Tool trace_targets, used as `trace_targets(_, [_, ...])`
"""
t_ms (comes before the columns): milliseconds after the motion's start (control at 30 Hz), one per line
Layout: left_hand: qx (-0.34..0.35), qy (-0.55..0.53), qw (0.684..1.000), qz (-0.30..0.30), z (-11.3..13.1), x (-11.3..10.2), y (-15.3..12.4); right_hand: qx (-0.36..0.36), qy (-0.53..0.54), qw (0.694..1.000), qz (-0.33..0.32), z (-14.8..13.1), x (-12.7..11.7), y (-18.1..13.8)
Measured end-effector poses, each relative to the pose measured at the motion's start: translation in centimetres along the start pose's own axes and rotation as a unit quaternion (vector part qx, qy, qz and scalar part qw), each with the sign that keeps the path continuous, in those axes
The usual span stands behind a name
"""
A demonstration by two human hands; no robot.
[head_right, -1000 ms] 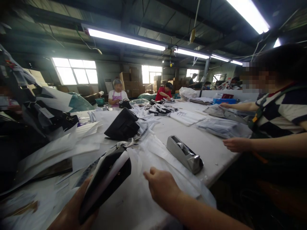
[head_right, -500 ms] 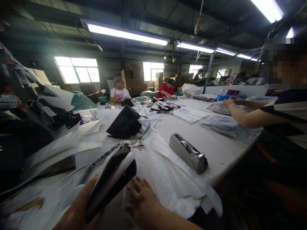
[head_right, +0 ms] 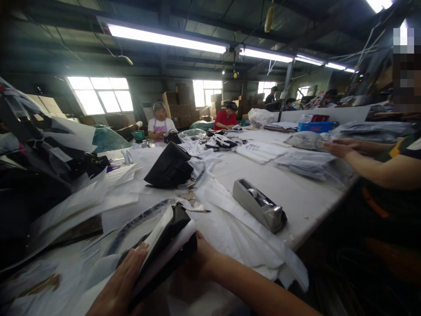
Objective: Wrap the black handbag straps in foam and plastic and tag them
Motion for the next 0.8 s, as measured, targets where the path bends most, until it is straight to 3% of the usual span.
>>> trace_targets(100, [0.041, 0.027, 0.999, 0.006, 0.3, 0.8, -0.7, -0.039, 0.021, 0.999, 0.003, -0.6, -0.6, -3.0])
trace_targets(267, [0.051, 0.049, 0.997, 0.001, 0.2, 1.1, -1.2, -0.217, -0.022, 0.976, 0.018, -1.9, 0.8, -7.2])
trace_targets(433, [0.055, 0.05, 0.997, -0.004, 0.9, 1.1, -1.6, -0.19, -0.083, 0.978, 0.021, -0.1, 2.0, -8.2])
trace_targets(533, [0.027, 0.044, 0.999, -0.011, 1.6, 1.6, -2.0, -0.171, -0.126, 0.974, 0.08, 0.9, 2.4, -8.9])
trace_targets(633, [0.012, 0.038, 0.999, -0.014, 1.6, 1.7, -2.0, -0.197, -0.113, 0.965, 0.129, 0.6, 2.5, -9.5])
trace_targets(800, [0.003, 0.047, 0.999, -0.011, -0.2, 1.0, -0.4, -0.248, -0.059, 0.964, 0.081, -1.7, 1.9, -7.4])
Point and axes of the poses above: each hand's wrist, its own y-axis towards the middle knuckle, its own x-axis out of the palm, z = x × y, the point moved 3 cm from there along y, towards the middle knuckle, and after that the axes turned 15 degrees about z, right-handed, at the moved point
